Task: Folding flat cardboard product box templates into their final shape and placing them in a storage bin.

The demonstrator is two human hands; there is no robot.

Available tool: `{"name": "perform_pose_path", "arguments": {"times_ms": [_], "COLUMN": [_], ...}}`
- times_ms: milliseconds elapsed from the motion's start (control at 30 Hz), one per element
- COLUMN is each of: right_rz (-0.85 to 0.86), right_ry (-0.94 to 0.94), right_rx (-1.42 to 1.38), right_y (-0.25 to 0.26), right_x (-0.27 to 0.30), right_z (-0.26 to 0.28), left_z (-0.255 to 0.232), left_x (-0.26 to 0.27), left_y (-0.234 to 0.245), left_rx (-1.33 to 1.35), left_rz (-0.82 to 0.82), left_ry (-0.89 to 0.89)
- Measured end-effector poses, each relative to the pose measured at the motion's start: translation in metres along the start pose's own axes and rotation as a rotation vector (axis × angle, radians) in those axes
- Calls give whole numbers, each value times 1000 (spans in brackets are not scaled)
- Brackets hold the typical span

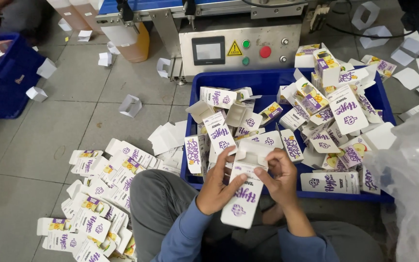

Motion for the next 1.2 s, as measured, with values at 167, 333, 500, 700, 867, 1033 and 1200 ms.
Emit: {"name": "perform_pose_path", "arguments": {"times_ms": [167,333,500,700,867,1033,1200], "right_rz": [-171,-16,61,-130,-55,-33,74], "right_ry": [-145,-45,-56,-118,-83,31,119], "right_rx": [-48,184,108,307,338,479,486], "right_y": [-7,-22,-25,-7,-21,-29,-39], "right_x": [-2,-6,-5,-9,-10,-11,-7], "right_z": [21,38,34,39,51,69,77], "left_z": [-4,8,11,2,2,4,3], "left_x": [8,3,5,6,5,6,3], "left_y": [-7,-9,-8,-18,-17,-17,-12], "left_rx": [-433,-501,-586,-623,-629,-624,-584], "left_rz": [-110,-139,-161,-127,-140,-139,-140], "left_ry": [-177,-124,-141,-155,-135,-107,-86]}}
Point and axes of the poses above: each hand's wrist, its own x-axis away from the middle knuckle, its own y-axis out of the back of the hand, z = x × y, the point moved 9 cm from there along -x, towards the middle knuckle, and after that the axes turned 11 degrees about -z, right-handed, at the moved point
